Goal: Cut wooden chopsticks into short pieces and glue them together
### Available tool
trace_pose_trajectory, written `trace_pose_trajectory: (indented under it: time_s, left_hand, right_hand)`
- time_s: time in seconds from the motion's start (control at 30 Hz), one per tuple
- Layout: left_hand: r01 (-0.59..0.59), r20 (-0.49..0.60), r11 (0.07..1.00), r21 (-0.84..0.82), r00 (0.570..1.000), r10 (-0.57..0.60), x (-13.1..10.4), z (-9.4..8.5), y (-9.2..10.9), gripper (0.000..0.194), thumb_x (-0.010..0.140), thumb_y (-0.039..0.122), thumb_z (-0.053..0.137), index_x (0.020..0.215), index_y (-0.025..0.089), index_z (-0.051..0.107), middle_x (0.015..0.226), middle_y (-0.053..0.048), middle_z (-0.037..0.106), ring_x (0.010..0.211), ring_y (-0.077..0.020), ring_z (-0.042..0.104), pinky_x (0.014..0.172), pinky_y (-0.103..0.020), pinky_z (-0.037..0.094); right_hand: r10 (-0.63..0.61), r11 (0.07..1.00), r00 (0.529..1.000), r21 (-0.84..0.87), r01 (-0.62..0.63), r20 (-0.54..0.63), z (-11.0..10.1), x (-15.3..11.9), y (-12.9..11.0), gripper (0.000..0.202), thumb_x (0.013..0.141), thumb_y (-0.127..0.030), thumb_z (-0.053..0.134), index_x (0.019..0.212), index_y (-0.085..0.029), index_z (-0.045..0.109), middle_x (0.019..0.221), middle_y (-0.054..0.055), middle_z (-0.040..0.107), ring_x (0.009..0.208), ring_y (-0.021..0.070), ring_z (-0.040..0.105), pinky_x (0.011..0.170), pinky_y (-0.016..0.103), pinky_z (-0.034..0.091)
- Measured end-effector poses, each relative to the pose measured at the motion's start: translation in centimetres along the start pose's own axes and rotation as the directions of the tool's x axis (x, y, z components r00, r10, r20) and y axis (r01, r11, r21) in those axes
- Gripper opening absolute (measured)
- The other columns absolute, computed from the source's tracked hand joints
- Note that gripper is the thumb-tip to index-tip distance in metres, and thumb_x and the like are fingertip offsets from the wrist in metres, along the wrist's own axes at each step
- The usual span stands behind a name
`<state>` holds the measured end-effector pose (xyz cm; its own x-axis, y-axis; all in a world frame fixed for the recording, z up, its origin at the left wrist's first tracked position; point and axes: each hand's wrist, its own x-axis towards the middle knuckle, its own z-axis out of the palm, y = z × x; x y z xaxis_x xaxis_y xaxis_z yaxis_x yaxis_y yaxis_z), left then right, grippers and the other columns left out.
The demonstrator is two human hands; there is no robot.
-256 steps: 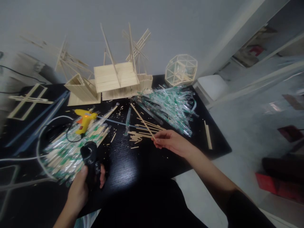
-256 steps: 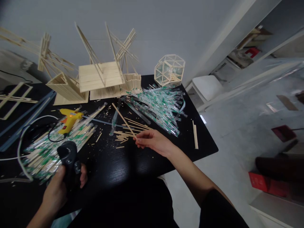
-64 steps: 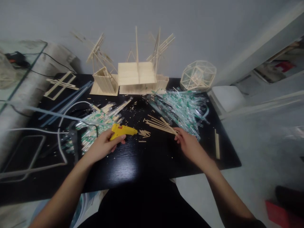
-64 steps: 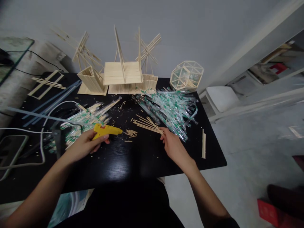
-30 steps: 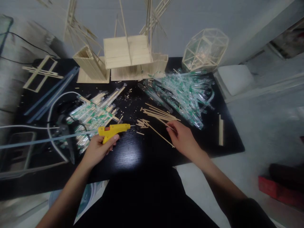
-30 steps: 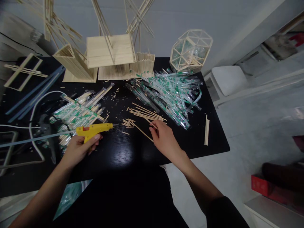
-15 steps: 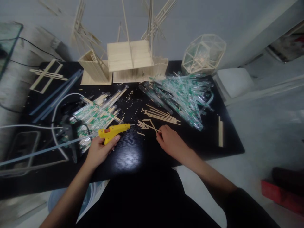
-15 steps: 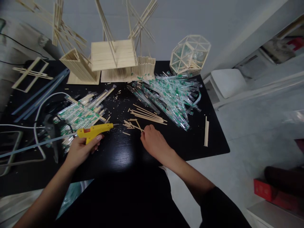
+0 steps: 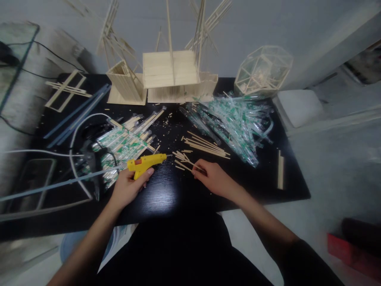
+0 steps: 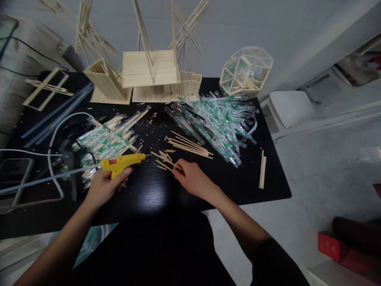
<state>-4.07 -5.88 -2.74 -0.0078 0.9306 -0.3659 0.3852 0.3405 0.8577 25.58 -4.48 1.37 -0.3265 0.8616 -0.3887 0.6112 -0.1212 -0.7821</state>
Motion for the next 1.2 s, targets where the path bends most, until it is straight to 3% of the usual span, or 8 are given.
trace_pose_trajectory:
  time_s: [0.33, 0.53, 0.7, 1.03, 1.2]
  left_hand:
    - [0.009, -0.015, 1.000, 0.006, 1.000, -0.009, 0.0, 0.1, 0.1, 0.042, 0.079, 0.055, 0.073, 0.059, 0.020, 0.063, 0.048, 0.002, 0.056, 0.041, -0.0116, 0.049, 0.042, -0.024, 0.035]
    - [0.002, -0.025, 1.000, -0.004, 1.000, -0.002, -0.1, 0.2, 0.0, 0.039, 0.080, 0.053, 0.073, 0.060, 0.021, 0.063, 0.049, 0.002, 0.056, 0.041, -0.0113, 0.048, 0.042, -0.024, 0.036]
    - [0.004, -0.034, 1.000, 0.003, 0.999, -0.004, -0.1, 0.1, -0.3, 0.040, 0.079, 0.053, 0.074, 0.060, 0.020, 0.063, 0.047, 0.002, 0.056, 0.042, -0.0118, 0.049, 0.042, -0.024, 0.035]
    - [-0.003, -0.025, 0.999, 0.037, 1.000, 0.004, 0.0, 0.0, 0.2, 0.043, 0.078, 0.055, 0.074, 0.058, 0.019, 0.064, 0.047, 0.001, 0.058, 0.041, -0.0120, 0.050, 0.042, -0.024, 0.037]
    - [0.011, -0.001, 1.000, 0.005, 1.000, -0.011, 0.1, -0.1, 0.7, 0.040, 0.077, 0.054, 0.073, 0.060, 0.018, 0.066, 0.047, 0.000, 0.057, 0.040, -0.0113, 0.049, 0.040, -0.023, 0.036]
  right_hand:
    - [-0.010, 0.979, 0.983, -0.201, -0.028, -0.185, 1.1, 0.4, 1.0, 0.015, 0.095, -0.020, 0.060, 0.081, -0.020, 0.056, 0.075, 0.002, 0.066, 0.068, 0.0171, 0.062, 0.067, 0.028, 0.041]
    - [-0.078, 0.965, 0.949, -0.263, -0.005, -0.305, 0.1, 1.7, 1.5, 0.015, 0.092, -0.019, 0.062, 0.080, -0.021, 0.054, 0.080, 0.004, 0.065, 0.075, 0.0199, 0.061, 0.073, 0.032, 0.042]
    - [-0.068, 0.978, 0.960, -0.210, 0.010, -0.271, -0.2, 1.1, 1.4, 0.015, 0.092, -0.020, 0.062, 0.079, -0.020, 0.056, 0.079, 0.004, 0.065, 0.074, 0.0188, 0.060, 0.071, 0.031, 0.043]
    - [0.011, 0.992, 0.980, -0.124, -0.037, -0.201, 1.9, -0.9, 0.8, 0.007, 0.094, -0.015, 0.061, 0.100, -0.019, 0.061, 0.089, 0.005, 0.071, 0.083, 0.0193, 0.069, 0.076, 0.031, 0.048]
    - [0.031, 0.991, 0.979, -0.119, -0.056, -0.199, 1.7, -0.9, 0.7, 0.006, 0.093, -0.019, 0.063, 0.089, -0.020, 0.059, 0.079, 0.002, 0.068, 0.073, 0.0178, 0.066, 0.070, 0.029, 0.046]
